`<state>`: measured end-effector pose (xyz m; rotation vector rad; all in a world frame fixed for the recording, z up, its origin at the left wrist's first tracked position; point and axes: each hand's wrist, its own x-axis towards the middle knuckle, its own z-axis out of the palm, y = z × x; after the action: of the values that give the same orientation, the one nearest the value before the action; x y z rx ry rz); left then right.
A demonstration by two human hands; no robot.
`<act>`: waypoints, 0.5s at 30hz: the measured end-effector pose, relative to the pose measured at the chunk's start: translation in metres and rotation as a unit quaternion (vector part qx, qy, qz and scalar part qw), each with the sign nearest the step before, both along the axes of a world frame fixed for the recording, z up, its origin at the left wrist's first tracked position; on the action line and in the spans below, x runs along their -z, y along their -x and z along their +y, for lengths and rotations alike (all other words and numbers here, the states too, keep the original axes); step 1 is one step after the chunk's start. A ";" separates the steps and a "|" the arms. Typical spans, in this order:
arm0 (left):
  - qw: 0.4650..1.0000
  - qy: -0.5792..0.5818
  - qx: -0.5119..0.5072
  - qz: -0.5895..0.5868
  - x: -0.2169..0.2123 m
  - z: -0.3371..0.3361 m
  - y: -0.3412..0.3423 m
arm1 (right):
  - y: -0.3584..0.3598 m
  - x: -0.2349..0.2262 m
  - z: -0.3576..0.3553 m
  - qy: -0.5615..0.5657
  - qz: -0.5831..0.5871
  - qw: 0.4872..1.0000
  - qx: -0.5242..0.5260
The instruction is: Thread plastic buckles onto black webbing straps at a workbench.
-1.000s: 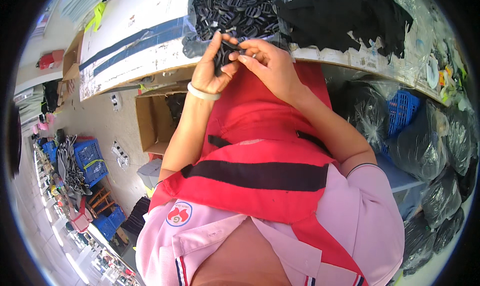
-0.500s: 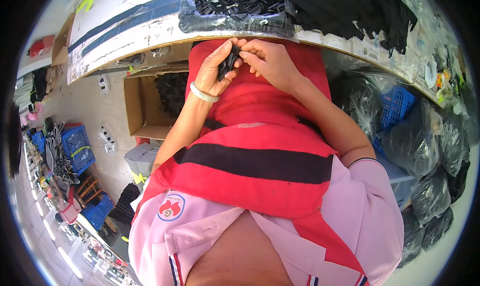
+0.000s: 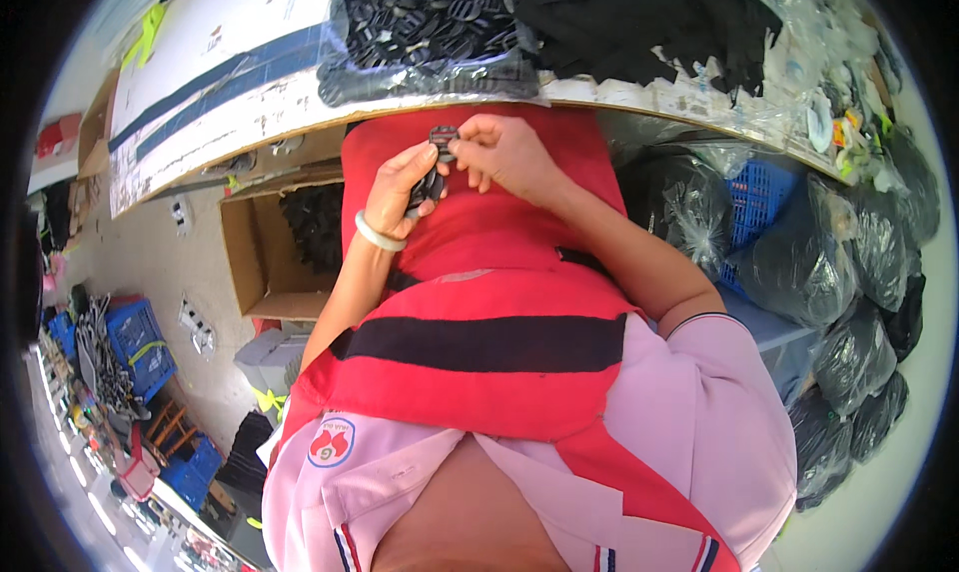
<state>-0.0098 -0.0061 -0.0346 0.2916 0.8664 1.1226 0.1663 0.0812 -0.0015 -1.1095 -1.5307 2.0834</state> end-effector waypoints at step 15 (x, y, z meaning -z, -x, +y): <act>0.968 0.033 -0.036 -0.246 0.010 -0.008 0.002 | -0.041 -0.006 0.134 -0.681 -0.232 0.682 0.130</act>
<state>-0.0113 -0.0141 -0.0448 -0.0770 0.4735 1.1629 0.2076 0.2148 0.0047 -1.0200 -2.2084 0.0561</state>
